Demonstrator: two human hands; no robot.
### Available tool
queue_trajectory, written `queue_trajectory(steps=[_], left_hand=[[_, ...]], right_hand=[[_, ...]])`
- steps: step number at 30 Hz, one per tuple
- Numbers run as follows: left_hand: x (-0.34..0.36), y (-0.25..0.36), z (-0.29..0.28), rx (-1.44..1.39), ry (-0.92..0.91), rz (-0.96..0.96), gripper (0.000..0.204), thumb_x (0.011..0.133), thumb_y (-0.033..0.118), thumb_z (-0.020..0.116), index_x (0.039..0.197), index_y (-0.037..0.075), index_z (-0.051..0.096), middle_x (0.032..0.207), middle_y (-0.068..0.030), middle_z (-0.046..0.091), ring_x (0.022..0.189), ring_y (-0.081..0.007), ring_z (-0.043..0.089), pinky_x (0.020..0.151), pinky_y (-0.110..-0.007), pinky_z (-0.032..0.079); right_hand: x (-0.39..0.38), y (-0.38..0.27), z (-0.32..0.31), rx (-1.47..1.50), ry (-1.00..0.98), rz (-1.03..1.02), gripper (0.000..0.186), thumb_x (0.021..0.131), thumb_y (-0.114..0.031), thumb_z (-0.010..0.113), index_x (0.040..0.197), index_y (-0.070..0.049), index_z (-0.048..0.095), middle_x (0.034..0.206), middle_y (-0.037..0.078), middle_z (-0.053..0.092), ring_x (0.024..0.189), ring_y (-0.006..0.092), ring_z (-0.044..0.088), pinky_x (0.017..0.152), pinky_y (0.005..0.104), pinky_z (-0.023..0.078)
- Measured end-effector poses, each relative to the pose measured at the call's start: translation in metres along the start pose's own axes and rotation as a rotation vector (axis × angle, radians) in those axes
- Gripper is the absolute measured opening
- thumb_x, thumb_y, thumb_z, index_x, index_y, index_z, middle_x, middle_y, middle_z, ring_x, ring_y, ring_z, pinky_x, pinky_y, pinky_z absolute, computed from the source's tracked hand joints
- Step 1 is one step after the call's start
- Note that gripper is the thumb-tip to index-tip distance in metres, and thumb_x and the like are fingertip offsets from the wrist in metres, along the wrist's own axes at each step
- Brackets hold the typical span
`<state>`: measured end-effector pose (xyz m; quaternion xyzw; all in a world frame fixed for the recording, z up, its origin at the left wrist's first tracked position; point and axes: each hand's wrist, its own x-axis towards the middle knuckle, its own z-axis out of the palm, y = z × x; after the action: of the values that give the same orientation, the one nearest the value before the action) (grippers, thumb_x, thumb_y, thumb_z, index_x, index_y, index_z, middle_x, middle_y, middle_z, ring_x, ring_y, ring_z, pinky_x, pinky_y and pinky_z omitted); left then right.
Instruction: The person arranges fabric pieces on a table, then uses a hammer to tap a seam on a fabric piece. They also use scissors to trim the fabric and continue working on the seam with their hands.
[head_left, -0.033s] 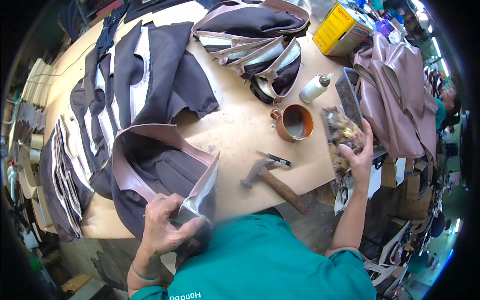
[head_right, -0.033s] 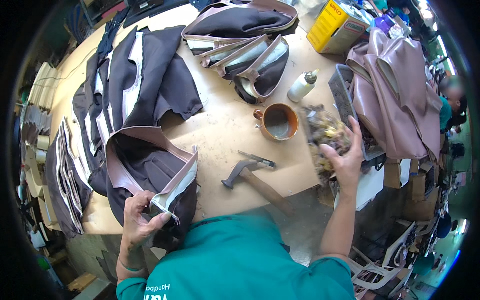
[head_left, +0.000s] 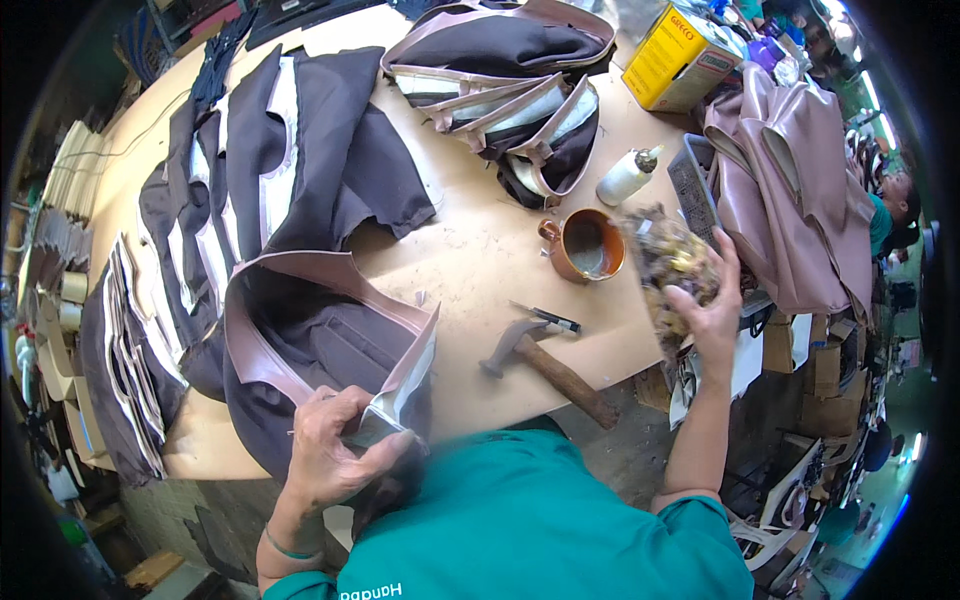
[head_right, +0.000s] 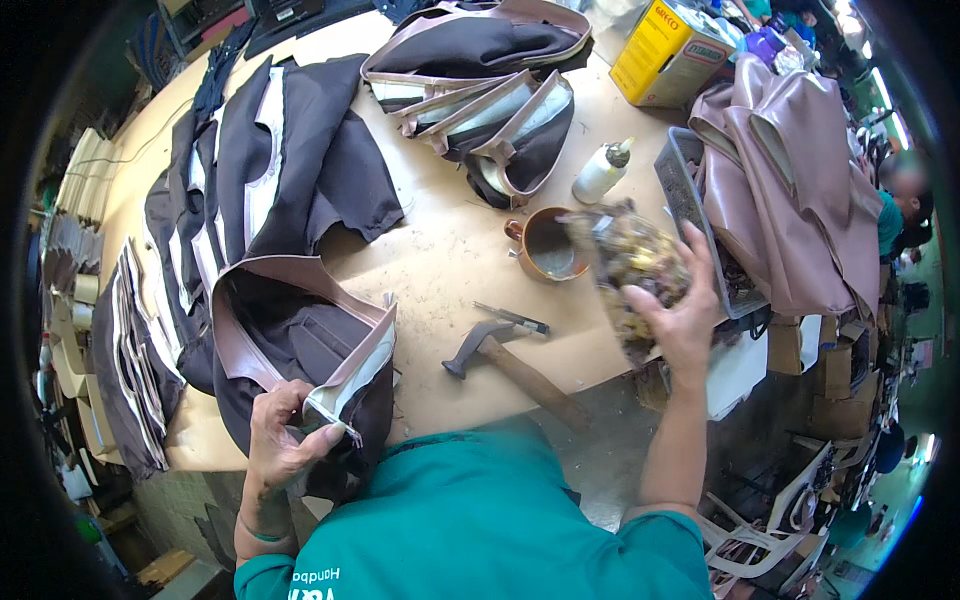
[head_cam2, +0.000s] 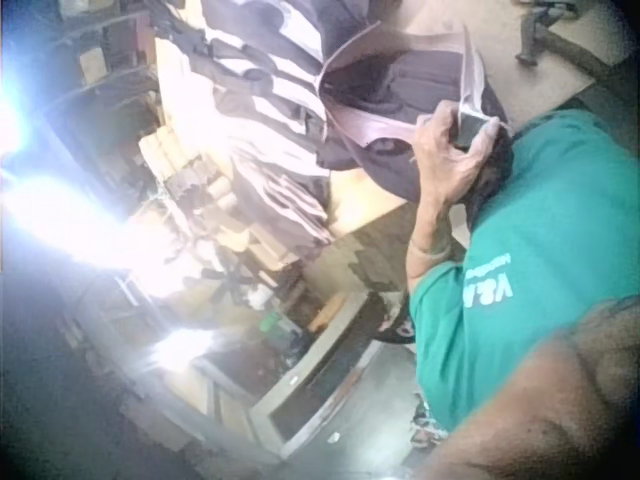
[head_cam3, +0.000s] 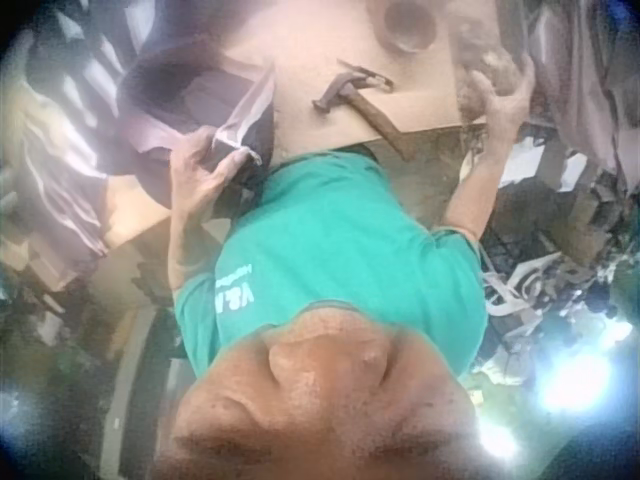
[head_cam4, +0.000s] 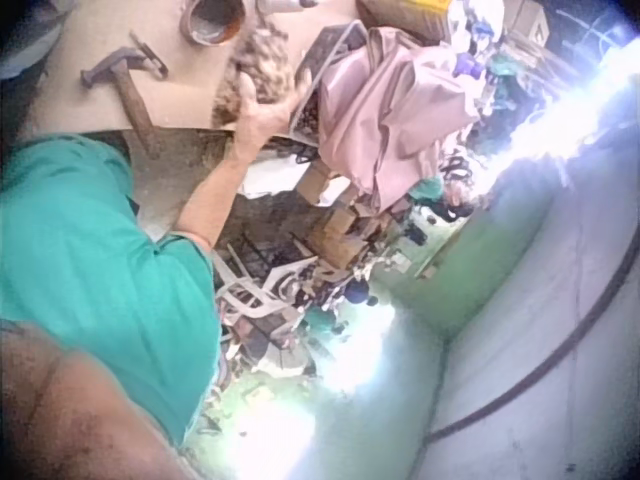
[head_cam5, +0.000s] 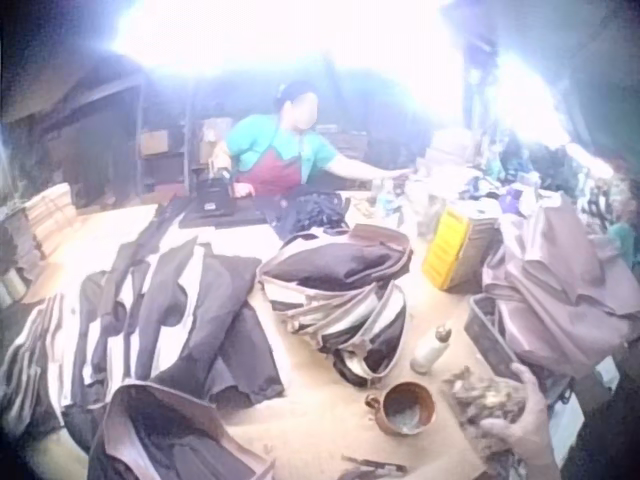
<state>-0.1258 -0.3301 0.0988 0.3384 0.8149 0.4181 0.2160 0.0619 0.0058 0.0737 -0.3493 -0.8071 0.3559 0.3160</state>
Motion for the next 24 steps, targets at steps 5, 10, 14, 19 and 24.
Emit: queue_trajectory(steps=[5,10,14,19,24], left_hand=[[0.007,0.008,0.003,0.067,-0.044,0.163,0.024,0.055,0.022,0.071,0.071,0.006,0.061,0.055,-0.0038,0.048,0.045,-0.0164,0.039,0.054,-0.028,0.028],[-0.001,0.005,-0.005,0.05,-0.008,0.184,0.026,0.057,0.022,0.069,0.075,0.005,0.062,0.057,-0.0038,0.052,0.047,-0.0169,0.045,0.055,-0.028,0.03],[-0.003,0.001,-0.009,0.016,-0.029,0.22,0.027,0.058,0.022,0.068,0.078,0.004,0.061,0.065,-0.0071,0.058,0.054,-0.0195,0.052,0.058,-0.029,0.033],[-0.005,0.001,-0.017,-0.011,-0.084,0.222,0.031,0.06,0.02,0.066,0.085,0.004,0.061,0.072,-0.0072,0.059,0.057,-0.0207,0.052,0.061,-0.032,0.033],[-0.011,-0.011,-0.018,-0.15,-0.15,0.182,0.027,0.065,0.024,0.064,0.085,0.006,0.061,0.07,-0.0075,0.058,0.06,-0.0201,0.05,0.063,-0.03,0.031]], right_hand=[[0.015,-0.009,0.058,-0.444,-0.128,-0.203,0.088,0.058,-0.031,0.075,0.131,-0.01,0.03,0.121,0.021,0.044,0.111,0.0325,0.046,0.092,0.0377,0.037],[0.008,-0.039,0.069,-0.985,0.011,-0.488,0.085,0.063,-0.041,0.071,0.131,-0.01,0.029,0.123,0.016,0.044,0.112,0.0331,0.044,0.095,0.0426,0.033],[-0.026,-0.106,0.086,0.195,-0.559,-0.458,0.066,0.073,-0.023,0.066,0.128,-0.007,0.034,0.113,0.015,0.052,0.106,0.032,0.05,0.093,0.042,0.035],[-0.052,-0.138,0.149,0.733,-1.181,-0.314,0.051,0.078,-0.007,0.058,0.124,-0.004,0.037,0.091,0.01,0.054,0.088,0.0178,0.053,0.079,0.0303,0.043],[-0.054,-0.132,0.153,0.746,-1.294,-0.196,0.044,0.077,-0.009,0.06,0.118,-0.003,0.045,0.084,0.008,0.054,0.078,0.0154,0.053,0.07,0.0277,0.044]])
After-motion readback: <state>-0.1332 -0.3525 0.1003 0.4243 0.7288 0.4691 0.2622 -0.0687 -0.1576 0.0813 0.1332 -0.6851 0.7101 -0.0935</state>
